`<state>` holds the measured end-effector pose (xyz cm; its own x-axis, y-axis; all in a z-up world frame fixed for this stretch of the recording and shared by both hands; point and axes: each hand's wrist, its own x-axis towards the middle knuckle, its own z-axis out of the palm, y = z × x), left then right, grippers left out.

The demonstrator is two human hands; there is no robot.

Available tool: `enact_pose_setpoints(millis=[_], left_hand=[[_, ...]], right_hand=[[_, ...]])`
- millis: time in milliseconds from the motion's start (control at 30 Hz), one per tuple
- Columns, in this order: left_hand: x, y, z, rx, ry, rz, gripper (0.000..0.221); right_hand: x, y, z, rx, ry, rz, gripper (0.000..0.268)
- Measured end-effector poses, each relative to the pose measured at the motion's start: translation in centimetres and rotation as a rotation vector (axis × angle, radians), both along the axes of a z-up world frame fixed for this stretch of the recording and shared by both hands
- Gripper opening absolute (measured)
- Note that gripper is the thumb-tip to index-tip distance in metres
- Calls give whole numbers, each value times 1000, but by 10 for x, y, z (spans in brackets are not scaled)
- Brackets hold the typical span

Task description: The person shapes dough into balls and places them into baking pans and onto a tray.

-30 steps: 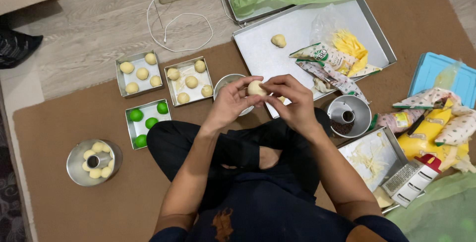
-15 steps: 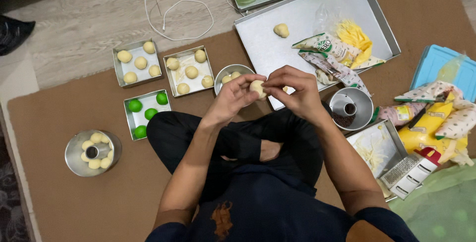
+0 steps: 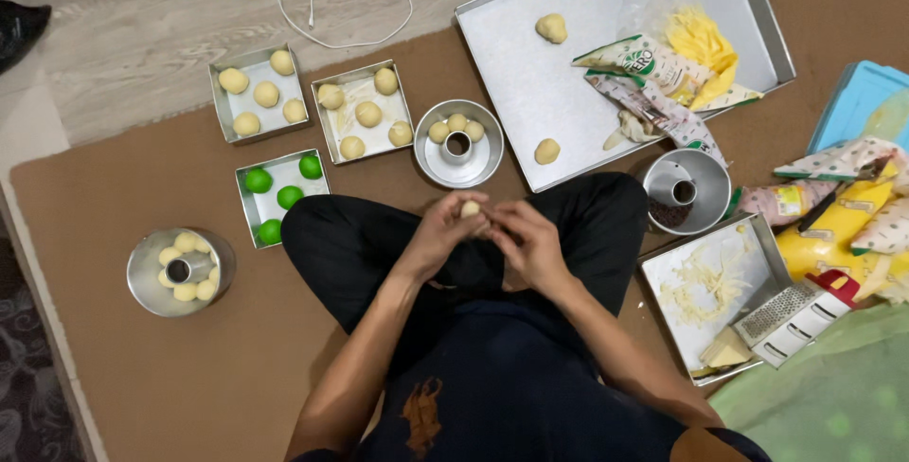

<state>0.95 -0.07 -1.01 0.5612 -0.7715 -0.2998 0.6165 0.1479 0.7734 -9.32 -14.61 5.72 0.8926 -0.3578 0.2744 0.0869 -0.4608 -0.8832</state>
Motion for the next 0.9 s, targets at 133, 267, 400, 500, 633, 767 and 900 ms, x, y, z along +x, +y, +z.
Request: enact_pose_setpoints(millis=[133,267,400,500,633,767,900], left_hand=[[-22,6,4,52,90,-10,44],[5,-5,2,132,-251,-22,65],[15,-12,2,15,-155,-33,45],[8,-8,23,-20,-87,-101,43],[6,-5,42,-72,-7,-114,45],[10,-9,38,-59,-5,-73,49],[22,-24,54,-96,-225,-58,58]], right_hand=[[-10,-2,-18,84,100,-79,13],[-1,-10,-25,381,225,-231,12],[12,-33,18,89,51,55,17],[14,-38,29,68,39,130,20],[12,-38,27,144,72,141,7],[14,-35,29,137,1,128,21],[16,-35,26,200,-15,-19,11]])
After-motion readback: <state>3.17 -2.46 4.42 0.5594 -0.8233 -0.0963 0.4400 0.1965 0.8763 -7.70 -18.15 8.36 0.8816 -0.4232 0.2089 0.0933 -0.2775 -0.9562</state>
